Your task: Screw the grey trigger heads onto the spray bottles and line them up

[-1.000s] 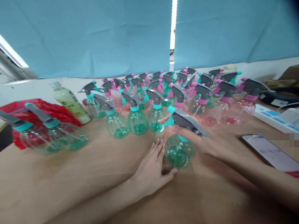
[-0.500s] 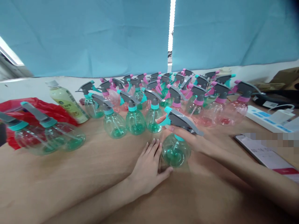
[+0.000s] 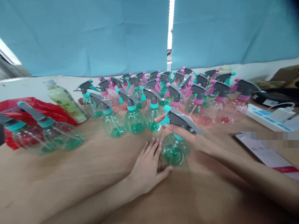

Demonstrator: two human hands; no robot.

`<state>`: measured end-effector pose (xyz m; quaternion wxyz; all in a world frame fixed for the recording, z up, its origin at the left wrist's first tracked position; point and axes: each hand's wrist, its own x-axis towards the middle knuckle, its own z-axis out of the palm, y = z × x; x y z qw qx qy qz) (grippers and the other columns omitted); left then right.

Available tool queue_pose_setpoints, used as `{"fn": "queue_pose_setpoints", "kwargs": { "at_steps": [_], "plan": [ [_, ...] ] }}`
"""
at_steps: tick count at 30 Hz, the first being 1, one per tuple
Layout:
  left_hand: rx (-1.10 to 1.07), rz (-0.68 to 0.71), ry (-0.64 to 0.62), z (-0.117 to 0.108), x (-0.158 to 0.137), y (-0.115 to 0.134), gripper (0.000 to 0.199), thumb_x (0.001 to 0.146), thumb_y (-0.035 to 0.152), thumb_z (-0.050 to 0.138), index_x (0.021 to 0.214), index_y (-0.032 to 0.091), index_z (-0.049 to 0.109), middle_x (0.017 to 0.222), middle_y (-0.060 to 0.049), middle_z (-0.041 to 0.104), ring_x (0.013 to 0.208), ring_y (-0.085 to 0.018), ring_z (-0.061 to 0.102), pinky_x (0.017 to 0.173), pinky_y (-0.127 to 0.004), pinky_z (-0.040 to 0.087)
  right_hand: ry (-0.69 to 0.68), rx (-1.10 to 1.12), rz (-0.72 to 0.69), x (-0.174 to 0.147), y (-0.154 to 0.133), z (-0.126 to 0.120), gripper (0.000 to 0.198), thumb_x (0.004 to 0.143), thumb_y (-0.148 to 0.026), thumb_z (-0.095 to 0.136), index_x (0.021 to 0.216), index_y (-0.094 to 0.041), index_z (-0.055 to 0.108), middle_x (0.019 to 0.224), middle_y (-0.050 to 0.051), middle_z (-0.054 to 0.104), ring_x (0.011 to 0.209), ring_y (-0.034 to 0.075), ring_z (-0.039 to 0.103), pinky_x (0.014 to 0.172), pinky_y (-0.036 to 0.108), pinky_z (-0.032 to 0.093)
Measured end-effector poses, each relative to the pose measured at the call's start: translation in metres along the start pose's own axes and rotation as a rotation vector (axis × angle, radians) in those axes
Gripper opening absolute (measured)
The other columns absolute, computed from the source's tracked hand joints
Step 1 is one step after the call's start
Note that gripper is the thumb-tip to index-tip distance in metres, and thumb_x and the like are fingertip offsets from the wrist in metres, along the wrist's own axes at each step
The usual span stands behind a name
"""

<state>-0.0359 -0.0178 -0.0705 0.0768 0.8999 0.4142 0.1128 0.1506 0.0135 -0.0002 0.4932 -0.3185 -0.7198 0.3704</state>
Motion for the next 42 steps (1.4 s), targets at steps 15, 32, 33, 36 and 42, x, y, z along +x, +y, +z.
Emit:
{"fn": "queue_pose_setpoints", "kwargs": {
  "at_steps": [15,32,33,36,42],
  "plan": [
    [0.129,0.017,-0.037,0.0,0.001,0.001,0.077,0.092,0.062,0.04,0.14,0.001,0.038,0.151,-0.022,0.031,0.141,-0.033,0.027,0.113,-0.051,0.025,0.0,-0.034,-0.008,0.001,0.006,-0.002,0.013,0.088,-0.039,0.054,0.092,-0.026,0.057,0.082,-0.001,0.059,0.072,0.016,0.056,0.068,0.031,0.045],
    [0.148,0.015,-0.069,-0.001,0.001,0.003,0.08,0.093,0.063,0.037,0.141,-0.001,0.036,0.151,-0.023,0.029,0.141,-0.034,0.026,0.113,-0.052,0.025,0.084,-0.149,0.065,0.0,-0.021,-0.001,0.018,0.083,-0.034,0.058,0.068,-0.026,0.05,0.067,-0.001,0.045,0.063,0.017,0.049,0.061,0.032,0.043],
    [0.145,0.016,-0.064,0.0,0.001,0.003,0.079,0.093,0.062,0.037,0.141,0.0,0.036,0.151,-0.023,0.03,0.141,-0.034,0.026,0.113,-0.052,0.025,0.068,-0.165,0.08,0.0,-0.026,-0.002,0.021,0.083,-0.033,0.058,0.065,-0.026,0.047,0.066,-0.001,0.043,0.062,0.017,0.048,0.06,0.032,0.042],
    [0.141,0.016,-0.055,0.0,0.001,0.002,0.077,0.093,0.061,0.04,0.14,0.001,0.038,0.15,-0.022,0.031,0.141,-0.034,0.026,0.114,-0.051,0.024,0.032,-0.149,0.038,0.001,-0.027,-0.003,0.027,0.082,-0.037,0.056,0.063,-0.026,0.042,0.064,-0.001,0.037,0.058,0.016,0.042,0.056,0.031,0.037],
    [0.132,0.013,-0.054,0.0,0.001,0.002,0.075,0.092,0.06,0.042,0.14,0.002,0.038,0.151,-0.022,0.031,0.141,-0.033,0.025,0.114,-0.051,0.023,0.039,-0.075,-0.031,0.003,-0.006,0.0,0.012,0.083,-0.035,0.054,0.076,-0.027,0.051,0.072,0.0,0.051,0.061,0.016,0.047,0.057,0.031,0.039]
  ]
}}
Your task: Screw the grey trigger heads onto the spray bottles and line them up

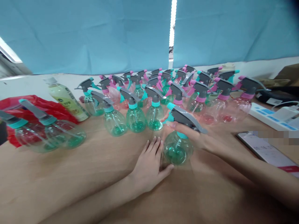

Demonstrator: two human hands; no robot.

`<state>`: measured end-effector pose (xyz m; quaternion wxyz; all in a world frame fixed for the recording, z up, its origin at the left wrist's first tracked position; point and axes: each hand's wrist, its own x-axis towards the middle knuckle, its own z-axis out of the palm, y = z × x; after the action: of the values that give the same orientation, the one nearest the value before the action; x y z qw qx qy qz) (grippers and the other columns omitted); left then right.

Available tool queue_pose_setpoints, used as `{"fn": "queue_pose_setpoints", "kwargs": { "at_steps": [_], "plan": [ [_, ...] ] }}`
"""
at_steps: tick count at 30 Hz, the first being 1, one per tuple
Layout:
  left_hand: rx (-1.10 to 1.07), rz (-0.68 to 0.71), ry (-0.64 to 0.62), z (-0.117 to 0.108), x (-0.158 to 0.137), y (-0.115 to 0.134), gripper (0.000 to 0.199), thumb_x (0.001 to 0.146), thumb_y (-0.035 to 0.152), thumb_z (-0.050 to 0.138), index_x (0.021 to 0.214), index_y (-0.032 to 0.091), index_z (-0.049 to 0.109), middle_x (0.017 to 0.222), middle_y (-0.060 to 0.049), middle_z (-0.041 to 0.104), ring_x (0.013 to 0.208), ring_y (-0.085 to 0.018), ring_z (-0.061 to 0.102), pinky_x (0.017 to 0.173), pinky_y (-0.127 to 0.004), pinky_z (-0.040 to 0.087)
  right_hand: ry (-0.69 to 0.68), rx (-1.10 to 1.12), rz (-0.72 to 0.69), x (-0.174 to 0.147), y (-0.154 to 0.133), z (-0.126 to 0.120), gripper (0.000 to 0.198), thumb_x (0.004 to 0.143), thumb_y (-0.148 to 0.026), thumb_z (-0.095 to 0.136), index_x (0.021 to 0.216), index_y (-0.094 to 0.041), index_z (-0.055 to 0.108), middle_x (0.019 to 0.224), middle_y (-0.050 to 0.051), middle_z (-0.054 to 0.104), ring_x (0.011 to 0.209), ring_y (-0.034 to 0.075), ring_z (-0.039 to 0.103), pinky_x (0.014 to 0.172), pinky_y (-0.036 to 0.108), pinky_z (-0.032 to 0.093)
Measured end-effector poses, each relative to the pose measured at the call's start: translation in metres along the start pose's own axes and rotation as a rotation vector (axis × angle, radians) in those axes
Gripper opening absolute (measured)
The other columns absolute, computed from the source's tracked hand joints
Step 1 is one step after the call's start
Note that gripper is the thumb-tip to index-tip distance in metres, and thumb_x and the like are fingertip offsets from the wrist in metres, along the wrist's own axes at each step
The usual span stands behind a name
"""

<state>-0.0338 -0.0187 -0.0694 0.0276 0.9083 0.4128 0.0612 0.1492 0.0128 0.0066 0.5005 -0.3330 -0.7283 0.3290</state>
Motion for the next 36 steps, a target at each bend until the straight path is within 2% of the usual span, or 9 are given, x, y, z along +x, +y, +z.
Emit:
{"fn": "queue_pose_setpoints", "kwargs": {
  "at_steps": [2,4,8,11,16,23,30,36],
  "plan": [
    [0.002,-0.002,0.0,0.0,0.0,0.0,0.075,0.092,0.06,0.042,0.139,0.002,0.039,0.151,-0.022,0.031,0.141,-0.033,0.025,0.115,-0.051,0.022,0.009,0.02,0.006,-0.001,0.003,0.001,0.006,0.082,-0.033,0.056,0.085,-0.027,0.056,0.08,0.0,0.058,0.067,0.016,0.052,0.061,0.031,0.043],
    [0.002,0.0,0.008,0.0,0.0,0.0,0.074,0.092,0.06,0.042,0.14,0.003,0.038,0.151,-0.022,0.031,0.141,-0.033,0.026,0.114,-0.051,0.023,0.012,0.033,0.018,-0.002,0.004,0.001,0.011,0.083,-0.033,0.058,0.092,-0.027,0.058,0.089,0.0,0.062,0.07,0.016,0.055,0.064,0.031,0.044],
    [-0.001,0.001,0.011,0.0,-0.001,0.0,0.075,0.092,0.06,0.041,0.14,0.002,0.038,0.15,-0.023,0.031,0.141,-0.033,0.026,0.114,-0.051,0.024,-0.006,0.064,0.045,-0.004,0.001,0.0,0.015,0.084,-0.032,0.058,0.097,-0.025,0.059,0.097,0.001,0.065,0.064,0.013,0.053,0.061,0.03,0.043],
    [-0.01,0.004,0.02,0.0,-0.001,-0.001,0.075,0.093,0.061,0.04,0.14,0.003,0.038,0.151,-0.022,0.031,0.141,-0.033,0.026,0.114,-0.051,0.024,-0.008,0.076,0.073,-0.004,0.0,-0.001,0.012,0.083,-0.03,0.058,0.094,-0.025,0.058,0.093,0.0,0.064,0.06,0.012,0.05,0.058,0.029,0.041],
    [-0.018,0.001,0.026,0.0,-0.001,-0.002,0.076,0.092,0.062,0.04,0.141,0.003,0.038,0.15,-0.022,0.032,0.141,-0.033,0.027,0.114,-0.05,0.024,-0.03,0.117,0.045,-0.003,0.01,-0.001,0.017,0.084,-0.035,0.059,0.097,-0.024,0.058,0.094,0.001,0.063,0.067,0.013,0.053,0.062,0.03,0.043],
    [-0.002,-0.004,0.003,-0.002,0.0,-0.001,0.078,0.093,0.062,0.039,0.141,0.001,0.037,0.151,-0.022,0.031,0.14,-0.033,0.028,0.113,-0.051,0.026,-0.023,0.092,0.029,-0.004,0.007,-0.001,0.016,0.085,-0.033,0.058,0.098,-0.025,0.058,0.087,-0.001,0.062,0.053,0.01,0.041,0.054,0.028,0.035],
    [-0.021,0.003,0.046,0.0,-0.001,-0.002,0.076,0.092,0.061,0.04,0.142,0.004,0.035,0.15,-0.022,0.033,0.14,-0.034,0.028,0.112,-0.052,0.028,-0.017,0.061,0.052,-0.004,0.003,-0.001,0.016,0.083,-0.029,0.058,0.099,-0.025,0.059,0.084,-0.001,0.063,0.051,0.01,0.042,0.054,0.029,0.037],
    [-0.024,0.0,0.044,0.001,-0.002,-0.002,0.075,0.092,0.06,0.042,0.142,0.004,0.037,0.15,-0.021,0.034,0.14,-0.033,0.029,0.112,-0.051,0.028,-0.015,0.077,0.035,-0.004,0.009,-0.001,0.021,0.084,-0.033,0.057,0.103,-0.027,0.061,0.093,0.001,0.066,0.056,0.012,0.05,0.055,0.029,0.043]
  ]
}}
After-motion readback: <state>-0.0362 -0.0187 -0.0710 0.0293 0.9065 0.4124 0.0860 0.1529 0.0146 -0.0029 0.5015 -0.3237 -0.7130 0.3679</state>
